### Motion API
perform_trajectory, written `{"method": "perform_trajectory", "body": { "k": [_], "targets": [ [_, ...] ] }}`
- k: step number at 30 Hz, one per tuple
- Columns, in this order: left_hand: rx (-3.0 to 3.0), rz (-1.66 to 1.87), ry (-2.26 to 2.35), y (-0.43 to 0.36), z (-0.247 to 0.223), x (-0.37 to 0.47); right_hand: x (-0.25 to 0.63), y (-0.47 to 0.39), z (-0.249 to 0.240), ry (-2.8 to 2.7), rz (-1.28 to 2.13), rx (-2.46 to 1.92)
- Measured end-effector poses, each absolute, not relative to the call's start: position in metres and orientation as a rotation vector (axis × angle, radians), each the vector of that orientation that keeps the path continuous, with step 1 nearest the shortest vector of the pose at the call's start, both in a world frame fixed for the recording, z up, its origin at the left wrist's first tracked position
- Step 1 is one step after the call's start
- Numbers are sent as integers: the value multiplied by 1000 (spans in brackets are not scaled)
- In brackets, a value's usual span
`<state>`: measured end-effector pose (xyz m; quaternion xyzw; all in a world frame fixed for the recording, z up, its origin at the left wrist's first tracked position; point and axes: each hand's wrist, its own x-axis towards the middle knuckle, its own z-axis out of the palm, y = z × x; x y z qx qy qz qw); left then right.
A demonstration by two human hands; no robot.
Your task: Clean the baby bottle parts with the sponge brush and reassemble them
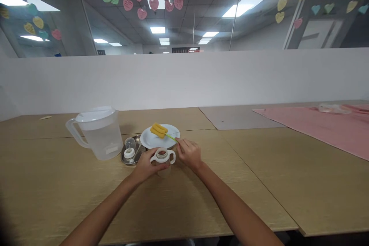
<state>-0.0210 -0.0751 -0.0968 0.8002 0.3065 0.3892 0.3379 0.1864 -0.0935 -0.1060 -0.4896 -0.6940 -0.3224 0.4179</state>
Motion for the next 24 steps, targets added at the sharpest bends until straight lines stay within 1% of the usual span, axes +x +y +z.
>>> {"method": "perform_trajectory", "body": {
  "k": [8,13,15,17,20,24],
  "targets": [
    [1955,912,768,-80,-93,-19,187,-94,-104,-1706,-850,-1218],
    [2040,788,719,-80,-94,-19,187,-94,-104,-1718,-847,-1221],
    [2074,792,691,-83,-94,-18,187,-92,-105,-1685,-848,-1231],
    [2125,929,684,-84,-94,-18,187,-90,-106,-1597,-844,-1246],
    [2185,1315,735,-80,-92,-22,187,-90,-104,-1486,-775,-1245],
    [2170,1782,1007,-62,-93,-33,185,-96,-99,-1471,-707,-1183]
  ]
}}
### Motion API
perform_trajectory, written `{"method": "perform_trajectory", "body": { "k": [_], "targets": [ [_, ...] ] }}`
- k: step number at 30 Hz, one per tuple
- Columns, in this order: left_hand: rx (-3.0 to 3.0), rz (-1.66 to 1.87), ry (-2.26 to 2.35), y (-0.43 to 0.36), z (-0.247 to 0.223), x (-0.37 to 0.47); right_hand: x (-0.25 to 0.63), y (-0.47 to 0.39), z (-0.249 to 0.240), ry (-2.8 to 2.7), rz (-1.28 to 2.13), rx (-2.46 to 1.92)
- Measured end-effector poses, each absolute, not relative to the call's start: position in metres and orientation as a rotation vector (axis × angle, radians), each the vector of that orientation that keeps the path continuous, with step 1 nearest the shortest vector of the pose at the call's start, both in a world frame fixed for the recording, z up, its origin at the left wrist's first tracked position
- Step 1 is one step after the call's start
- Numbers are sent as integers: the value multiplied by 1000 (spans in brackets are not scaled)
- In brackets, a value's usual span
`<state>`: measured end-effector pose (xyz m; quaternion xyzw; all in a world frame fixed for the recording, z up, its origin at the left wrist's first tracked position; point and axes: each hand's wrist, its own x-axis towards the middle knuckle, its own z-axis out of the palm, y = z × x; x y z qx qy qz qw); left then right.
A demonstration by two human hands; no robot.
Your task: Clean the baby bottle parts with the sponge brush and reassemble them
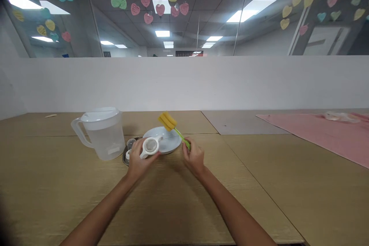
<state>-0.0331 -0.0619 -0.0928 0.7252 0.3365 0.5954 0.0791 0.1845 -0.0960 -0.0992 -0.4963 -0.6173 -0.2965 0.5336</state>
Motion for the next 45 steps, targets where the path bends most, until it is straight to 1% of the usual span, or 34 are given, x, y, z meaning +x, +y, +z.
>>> {"method": "perform_trajectory", "body": {
  "k": [2,4,10,15,19,24,35,39,45],
  "targets": [
    [2128,1883,1163,-52,-95,-39,183,-99,-98,-1562,-726,-1092],
    [2077,1912,1264,-43,-98,-45,180,-100,-98,-1698,-731,-988],
    [1963,1922,1386,-30,-104,-54,174,-102,-97,-1836,-761,-804],
    [2152,1938,1461,-28,-102,-64,179,-104,-94,-1948,-903,-727],
    [2444,1934,1439,-29,-100,-70,183,-103,-96,-2006,-976,-782],
    [2689,1929,1326,-32,-101,-64,182,-102,-104,-2049,-930,-845],
    [2695,1980,1320,-38,-98,-61,171,-107,-99,-1954,-952,-813],
    [2712,1938,1296,-41,-100,-58,171,-108,-100,-1965,-948,-854],
    [2915,1854,1066,-55,-99,-44,170,-110,-100,-2005,-976,-848]
  ]
}}
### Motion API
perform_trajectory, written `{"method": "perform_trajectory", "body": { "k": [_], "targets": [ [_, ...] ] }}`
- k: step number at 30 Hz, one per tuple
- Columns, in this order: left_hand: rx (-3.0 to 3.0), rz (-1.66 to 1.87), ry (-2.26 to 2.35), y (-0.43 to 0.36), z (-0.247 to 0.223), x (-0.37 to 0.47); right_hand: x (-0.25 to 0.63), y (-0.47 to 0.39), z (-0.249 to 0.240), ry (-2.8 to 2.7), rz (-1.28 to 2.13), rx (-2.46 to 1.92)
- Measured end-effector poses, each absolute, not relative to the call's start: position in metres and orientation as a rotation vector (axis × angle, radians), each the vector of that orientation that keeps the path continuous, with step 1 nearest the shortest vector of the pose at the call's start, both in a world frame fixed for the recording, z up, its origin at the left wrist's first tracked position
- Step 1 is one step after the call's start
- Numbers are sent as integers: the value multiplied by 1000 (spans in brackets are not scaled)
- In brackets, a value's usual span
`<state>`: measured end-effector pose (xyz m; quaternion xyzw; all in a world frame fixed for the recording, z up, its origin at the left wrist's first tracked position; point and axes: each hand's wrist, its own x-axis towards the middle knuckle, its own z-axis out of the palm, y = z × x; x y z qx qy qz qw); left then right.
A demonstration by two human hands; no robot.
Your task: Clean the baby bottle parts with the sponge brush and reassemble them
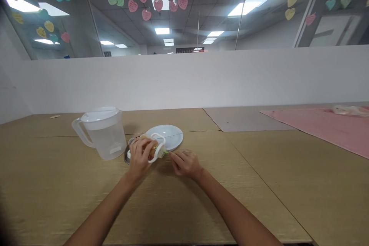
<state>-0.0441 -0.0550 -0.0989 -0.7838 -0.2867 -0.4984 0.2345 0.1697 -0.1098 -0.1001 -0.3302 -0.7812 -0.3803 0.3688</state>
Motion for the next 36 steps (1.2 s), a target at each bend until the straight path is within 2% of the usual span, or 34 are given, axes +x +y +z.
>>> {"method": "perform_trajectory", "body": {
  "k": [15,25,32,36],
  "targets": [
    [-1976,-1283,-1019,-20,-89,-68,190,-94,-101,-2017,-1019,-963],
    [-2012,-1261,-1164,-13,-96,-75,212,-83,-112,-1681,-739,-1318],
    [-1907,-1580,-1433,-21,-93,-67,214,-74,-113,-1401,-492,-1588],
    [-2036,-1697,-1390,-35,-89,-58,218,-70,-118,-1430,-356,-1741]
  ]
}}
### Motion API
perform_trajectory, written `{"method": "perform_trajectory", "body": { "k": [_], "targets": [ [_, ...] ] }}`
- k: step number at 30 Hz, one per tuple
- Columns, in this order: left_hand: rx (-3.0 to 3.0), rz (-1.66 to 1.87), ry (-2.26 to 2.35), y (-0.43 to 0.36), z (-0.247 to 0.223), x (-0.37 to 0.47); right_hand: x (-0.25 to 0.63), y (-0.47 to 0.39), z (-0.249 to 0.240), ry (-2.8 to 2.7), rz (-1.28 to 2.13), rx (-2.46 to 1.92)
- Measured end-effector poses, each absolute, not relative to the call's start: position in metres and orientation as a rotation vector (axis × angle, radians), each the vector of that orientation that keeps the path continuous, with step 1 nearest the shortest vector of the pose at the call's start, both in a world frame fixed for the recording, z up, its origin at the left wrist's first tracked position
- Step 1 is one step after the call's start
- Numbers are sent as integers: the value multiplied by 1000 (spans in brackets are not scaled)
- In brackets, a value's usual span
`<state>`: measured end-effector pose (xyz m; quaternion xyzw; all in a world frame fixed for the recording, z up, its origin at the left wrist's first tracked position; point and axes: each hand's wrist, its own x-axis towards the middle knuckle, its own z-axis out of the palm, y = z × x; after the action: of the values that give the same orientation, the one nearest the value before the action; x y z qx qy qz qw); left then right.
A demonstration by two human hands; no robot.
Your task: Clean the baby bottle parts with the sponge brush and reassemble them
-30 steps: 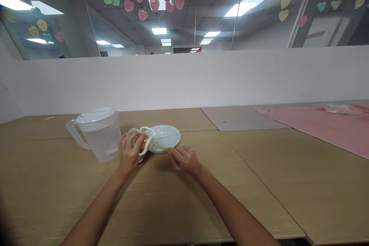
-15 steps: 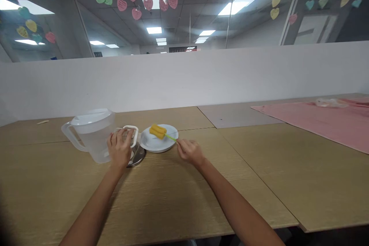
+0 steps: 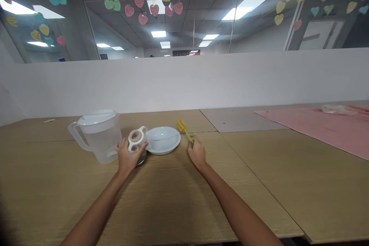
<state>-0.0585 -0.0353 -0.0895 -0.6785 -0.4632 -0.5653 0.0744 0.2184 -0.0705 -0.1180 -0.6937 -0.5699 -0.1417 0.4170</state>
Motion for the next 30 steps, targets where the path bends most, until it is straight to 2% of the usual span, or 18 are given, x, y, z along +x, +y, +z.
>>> {"method": "perform_trajectory", "body": {
  "k": [4,9,17,30],
  "targets": [
    [-2431,-1757,-1087,-62,-91,-41,221,-68,-123,-1503,-285,-1817],
    [-2942,-1452,-759,-82,-103,-20,215,-70,-122,-1634,-181,-1926],
    [-3184,-1307,-941,-79,-105,-22,204,-73,-117,-1773,-111,-1980],
    [-3384,-1447,-1011,-78,-103,-22,209,-67,-123,-1686,-171,-1853]
  ]
}}
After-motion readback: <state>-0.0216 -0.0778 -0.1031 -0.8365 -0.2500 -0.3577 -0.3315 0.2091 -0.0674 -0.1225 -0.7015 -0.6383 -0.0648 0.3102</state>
